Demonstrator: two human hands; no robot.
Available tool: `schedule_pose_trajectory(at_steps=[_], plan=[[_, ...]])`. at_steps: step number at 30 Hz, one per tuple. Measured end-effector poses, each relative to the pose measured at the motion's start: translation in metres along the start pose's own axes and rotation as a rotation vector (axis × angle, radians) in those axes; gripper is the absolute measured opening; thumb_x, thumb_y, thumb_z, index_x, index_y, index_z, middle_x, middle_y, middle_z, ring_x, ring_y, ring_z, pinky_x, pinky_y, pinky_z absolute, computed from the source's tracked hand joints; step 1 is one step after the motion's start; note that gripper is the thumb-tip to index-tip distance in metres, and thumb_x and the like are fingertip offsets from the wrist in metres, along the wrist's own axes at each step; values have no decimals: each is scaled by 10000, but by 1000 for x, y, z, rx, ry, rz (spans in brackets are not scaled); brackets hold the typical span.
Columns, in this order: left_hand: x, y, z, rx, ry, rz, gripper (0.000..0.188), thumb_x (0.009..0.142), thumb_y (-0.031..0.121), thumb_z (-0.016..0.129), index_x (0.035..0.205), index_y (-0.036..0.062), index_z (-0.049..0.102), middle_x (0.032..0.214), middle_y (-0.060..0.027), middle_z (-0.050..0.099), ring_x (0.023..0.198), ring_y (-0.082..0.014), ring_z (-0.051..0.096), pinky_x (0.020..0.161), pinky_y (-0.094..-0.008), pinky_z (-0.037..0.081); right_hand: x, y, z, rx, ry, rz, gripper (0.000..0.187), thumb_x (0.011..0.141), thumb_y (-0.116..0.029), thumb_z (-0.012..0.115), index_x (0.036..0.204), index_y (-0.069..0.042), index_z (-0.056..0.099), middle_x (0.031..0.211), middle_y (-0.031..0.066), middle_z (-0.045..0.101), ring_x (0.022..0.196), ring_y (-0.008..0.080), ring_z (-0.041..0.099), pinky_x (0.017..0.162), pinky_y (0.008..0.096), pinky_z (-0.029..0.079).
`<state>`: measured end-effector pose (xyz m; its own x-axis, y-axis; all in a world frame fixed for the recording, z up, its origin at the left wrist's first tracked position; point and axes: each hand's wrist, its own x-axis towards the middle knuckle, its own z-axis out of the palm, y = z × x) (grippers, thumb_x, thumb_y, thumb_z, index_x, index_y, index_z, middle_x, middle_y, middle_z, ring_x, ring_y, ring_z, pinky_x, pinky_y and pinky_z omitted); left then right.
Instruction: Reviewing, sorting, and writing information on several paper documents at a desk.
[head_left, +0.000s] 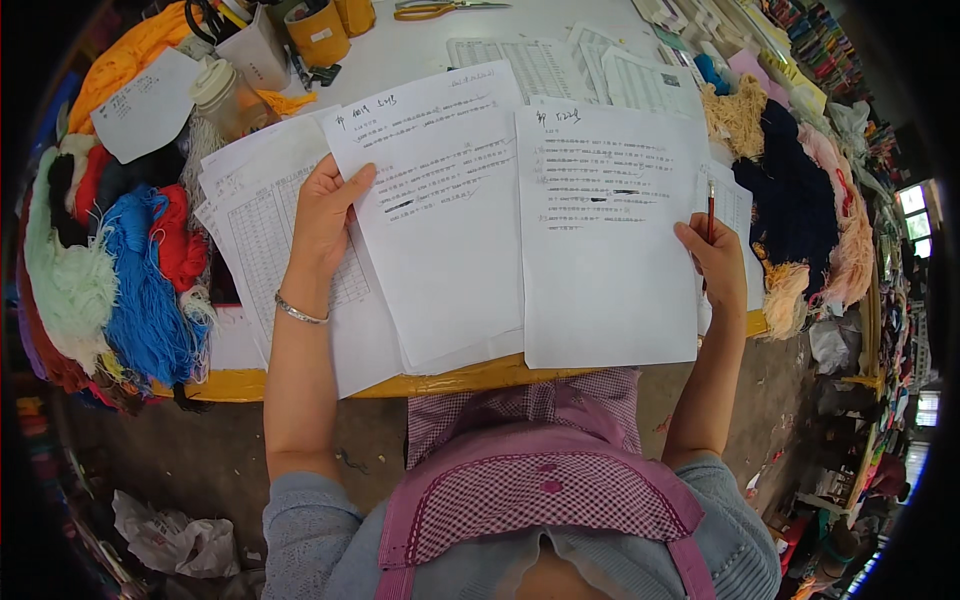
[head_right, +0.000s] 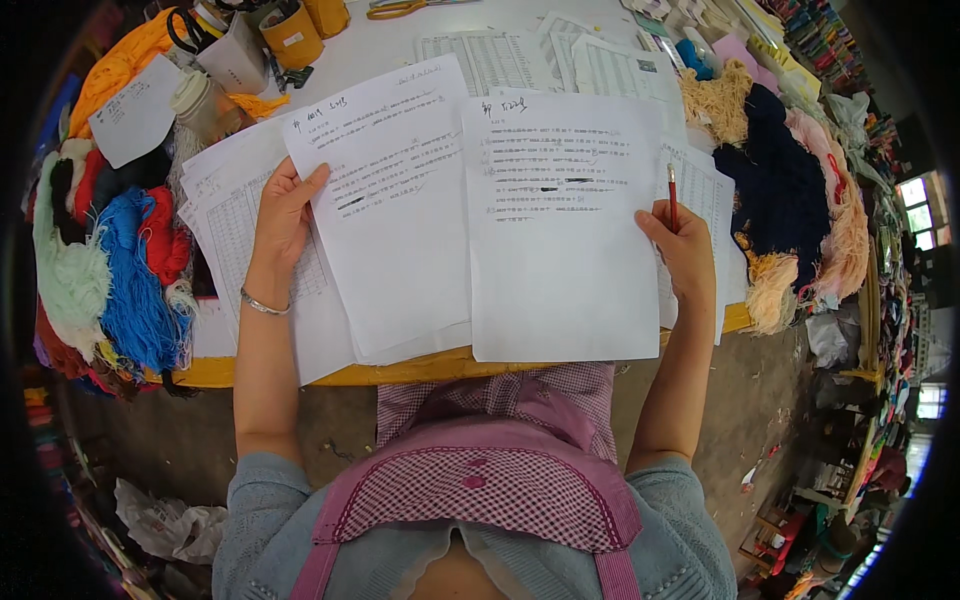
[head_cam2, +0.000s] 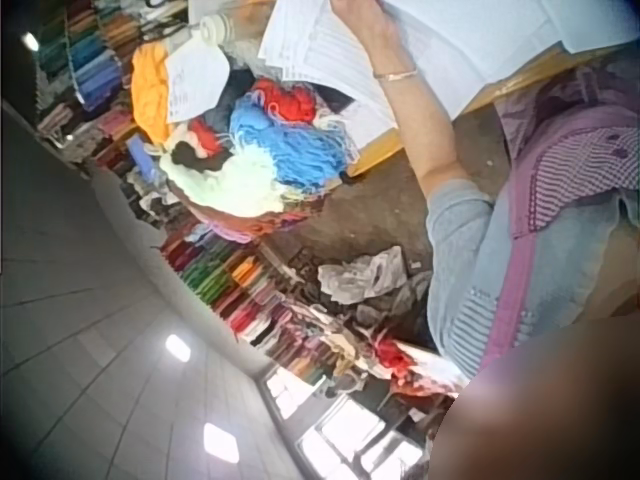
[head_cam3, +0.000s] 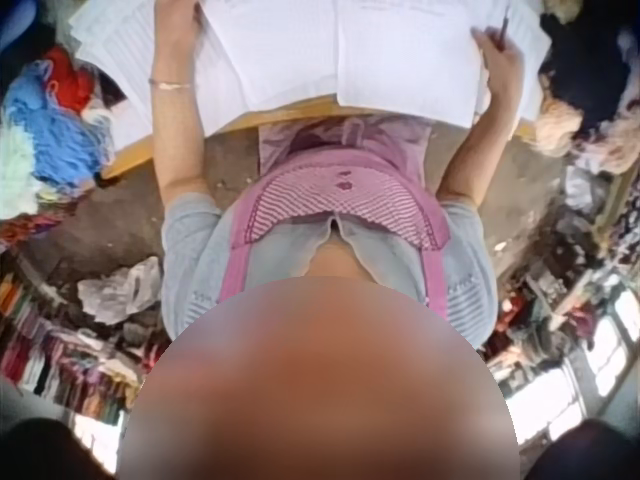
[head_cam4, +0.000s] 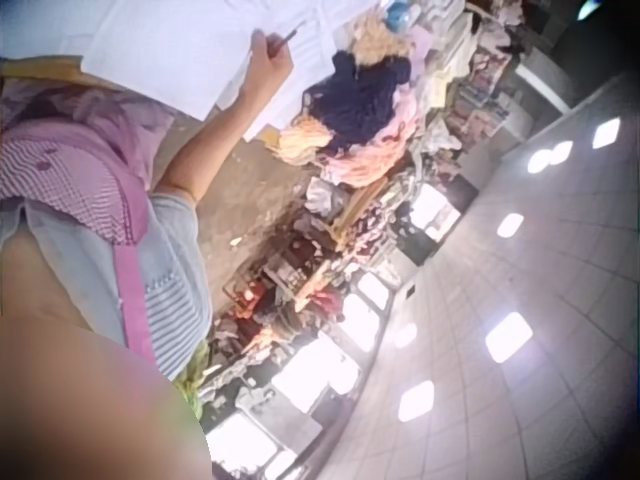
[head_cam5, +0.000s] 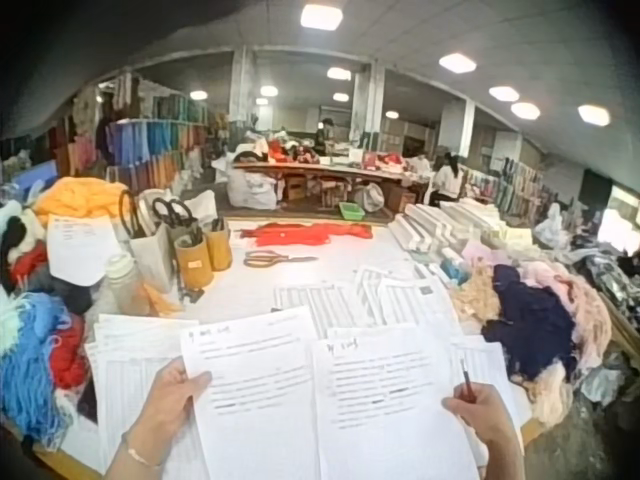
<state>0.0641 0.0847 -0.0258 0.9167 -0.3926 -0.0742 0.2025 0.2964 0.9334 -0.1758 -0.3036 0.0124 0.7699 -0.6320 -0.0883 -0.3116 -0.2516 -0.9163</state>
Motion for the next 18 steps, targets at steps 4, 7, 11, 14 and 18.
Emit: schedule_pose_trajectory(at_steps=[4, 7, 11, 14, 18], plan=[[0, 0, 0, 1, -6, 1, 308, 919, 38, 647, 1219, -9, 594, 1135, -96, 691, 962, -127, 672, 841, -264, 554, -1, -1, 2, 11, 20, 13, 171, 877, -168, 733, 777, -113, 605, 596, -119, 447, 483, -10, 299, 451, 193, 193], [-1, 1, 3, -21, 10, 17, 290, 899, 37, 670, 1181, 0, 611, 1076, -94, 706, 889, -113, 680, 755, -242, 568, -1, -2, 1, -7, 8, 20, 170, 876, -169, 733, 779, -111, 606, 598, -119, 446, 483, -10, 297, 451, 194, 192], [-1, 1, 1, 1, -11, 6, 301, 921, 41, 646, 1214, -5, 597, 1131, -92, 693, 950, -127, 675, 826, -263, 559, -1, -3, 2, -9, -7, 8, 169, 873, -172, 735, 781, -110, 607, 600, -118, 448, 484, -9, 297, 452, 193, 193], [-1, 1, 4, 1, -13, 0, 298, 921, 44, 647, 1212, -3, 600, 1127, -93, 694, 950, -126, 675, 820, -260, 560, -2, -6, 4, -1, -4, -1, 175, 874, -179, 734, 778, -108, 605, 600, -116, 447, 485, -7, 296, 451, 194, 193], [-1, 0, 6, -10, 0, 12, 330, 899, 36, 670, 1219, -3, 599, 1091, -96, 703, 909, -116, 679, 774, -240, 568, 1, -8, 13, 16, -44, -17, 174, 880, -183, 725, 781, -105, 605, 596, -110, 445, 485, -3, 300, 452, 195, 195]])
